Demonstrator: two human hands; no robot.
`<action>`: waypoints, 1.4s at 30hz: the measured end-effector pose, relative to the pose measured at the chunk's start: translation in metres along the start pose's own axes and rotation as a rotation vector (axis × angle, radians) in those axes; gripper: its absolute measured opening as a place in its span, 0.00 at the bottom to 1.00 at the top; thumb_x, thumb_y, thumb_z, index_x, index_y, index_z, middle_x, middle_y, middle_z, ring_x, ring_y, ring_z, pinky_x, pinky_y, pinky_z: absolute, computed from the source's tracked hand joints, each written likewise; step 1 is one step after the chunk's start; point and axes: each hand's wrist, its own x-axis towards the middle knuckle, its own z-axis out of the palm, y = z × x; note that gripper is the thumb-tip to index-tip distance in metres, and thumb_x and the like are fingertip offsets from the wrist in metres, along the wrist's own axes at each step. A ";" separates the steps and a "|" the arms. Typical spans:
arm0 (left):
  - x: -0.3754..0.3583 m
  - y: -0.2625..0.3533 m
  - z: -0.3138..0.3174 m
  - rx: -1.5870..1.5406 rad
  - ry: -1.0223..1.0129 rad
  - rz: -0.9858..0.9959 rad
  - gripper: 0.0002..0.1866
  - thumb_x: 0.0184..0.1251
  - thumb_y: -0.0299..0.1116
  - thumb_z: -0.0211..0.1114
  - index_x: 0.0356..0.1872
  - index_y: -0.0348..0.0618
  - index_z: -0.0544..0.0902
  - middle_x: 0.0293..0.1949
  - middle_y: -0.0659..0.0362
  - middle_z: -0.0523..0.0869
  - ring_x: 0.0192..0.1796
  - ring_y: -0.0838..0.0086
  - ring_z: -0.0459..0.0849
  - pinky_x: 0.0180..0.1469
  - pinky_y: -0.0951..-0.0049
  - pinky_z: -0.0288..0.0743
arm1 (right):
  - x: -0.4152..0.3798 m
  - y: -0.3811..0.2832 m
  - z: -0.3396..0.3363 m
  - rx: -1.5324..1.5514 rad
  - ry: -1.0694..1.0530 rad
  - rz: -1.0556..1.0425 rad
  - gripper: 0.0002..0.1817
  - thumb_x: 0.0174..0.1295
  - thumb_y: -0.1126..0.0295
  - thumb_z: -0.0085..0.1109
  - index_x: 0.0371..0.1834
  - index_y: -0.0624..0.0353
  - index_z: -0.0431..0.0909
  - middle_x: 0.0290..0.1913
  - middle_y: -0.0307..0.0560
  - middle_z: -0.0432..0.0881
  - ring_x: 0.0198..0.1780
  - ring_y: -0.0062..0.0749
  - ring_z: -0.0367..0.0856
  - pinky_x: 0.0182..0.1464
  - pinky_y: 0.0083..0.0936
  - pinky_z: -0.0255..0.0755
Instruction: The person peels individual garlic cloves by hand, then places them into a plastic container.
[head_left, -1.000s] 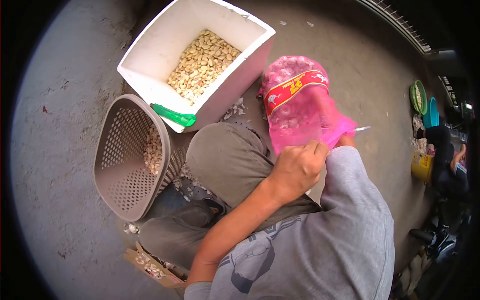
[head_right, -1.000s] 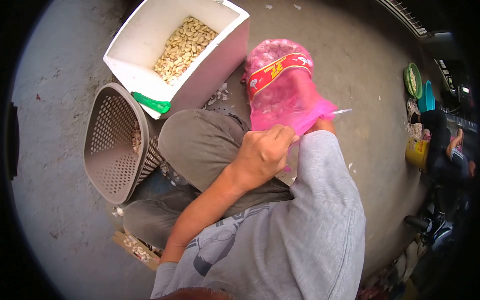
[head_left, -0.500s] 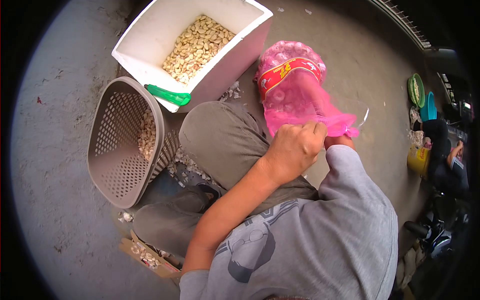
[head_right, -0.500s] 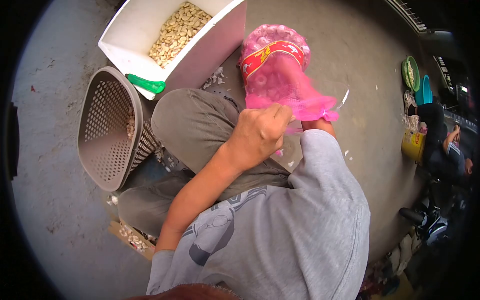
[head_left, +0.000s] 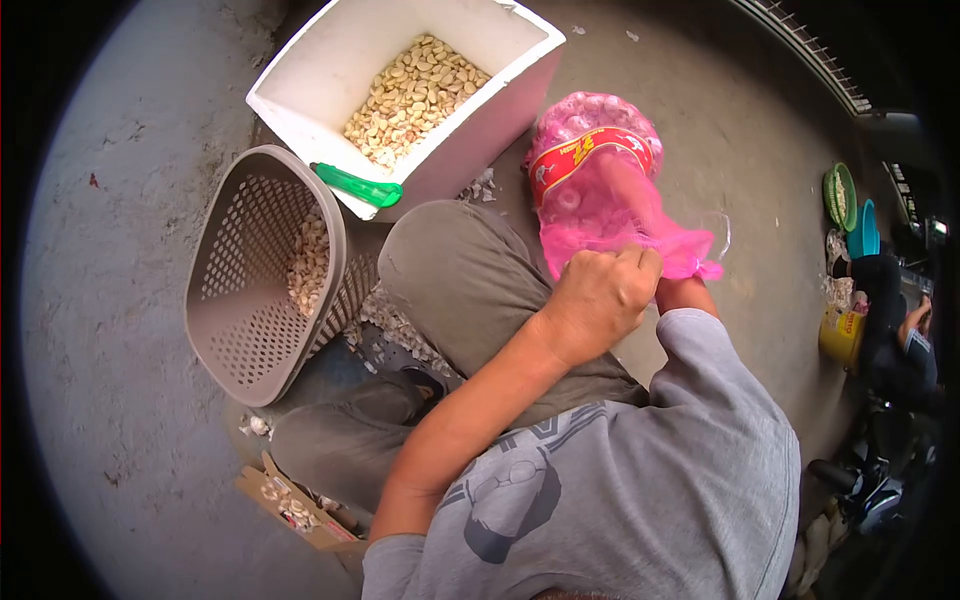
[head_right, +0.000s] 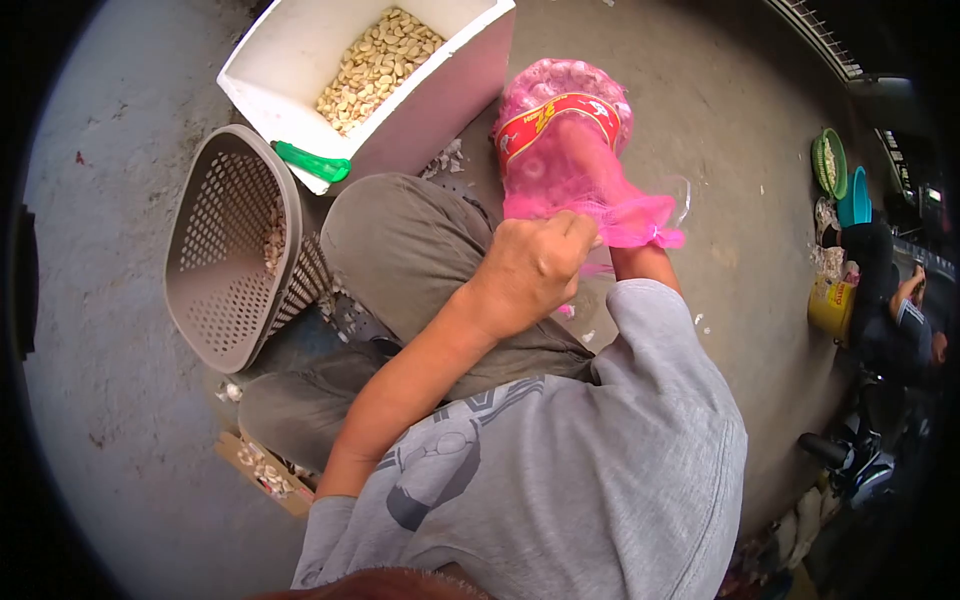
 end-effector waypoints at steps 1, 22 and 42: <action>0.000 0.000 0.000 0.002 -0.003 -0.003 0.06 0.60 0.22 0.66 0.36 0.40 0.77 0.30 0.50 0.84 0.31 0.53 0.87 0.31 0.58 0.81 | 0.002 -0.002 0.003 0.001 0.002 -0.006 0.14 0.67 0.60 0.66 0.49 0.57 0.83 0.40 0.41 0.84 0.43 0.27 0.82 0.44 0.28 0.76; -0.020 0.009 -0.009 -0.075 0.222 -0.083 0.09 0.57 0.26 0.68 0.36 0.36 0.79 0.39 0.45 0.85 0.36 0.47 0.88 0.38 0.53 0.82 | -0.101 -0.034 -0.015 -0.218 -0.406 0.135 0.13 0.66 0.60 0.67 0.46 0.57 0.84 0.36 0.41 0.85 0.39 0.26 0.83 0.40 0.27 0.77; -0.213 -0.007 -0.178 -1.127 0.807 -0.355 0.36 0.74 0.46 0.70 0.76 0.41 0.68 0.64 0.56 0.79 0.66 0.68 0.80 0.60 0.65 0.82 | -0.340 -0.226 0.225 0.372 -1.434 -0.195 0.18 0.84 0.56 0.46 0.53 0.60 0.76 0.44 0.48 0.82 0.39 0.33 0.85 0.44 0.34 0.84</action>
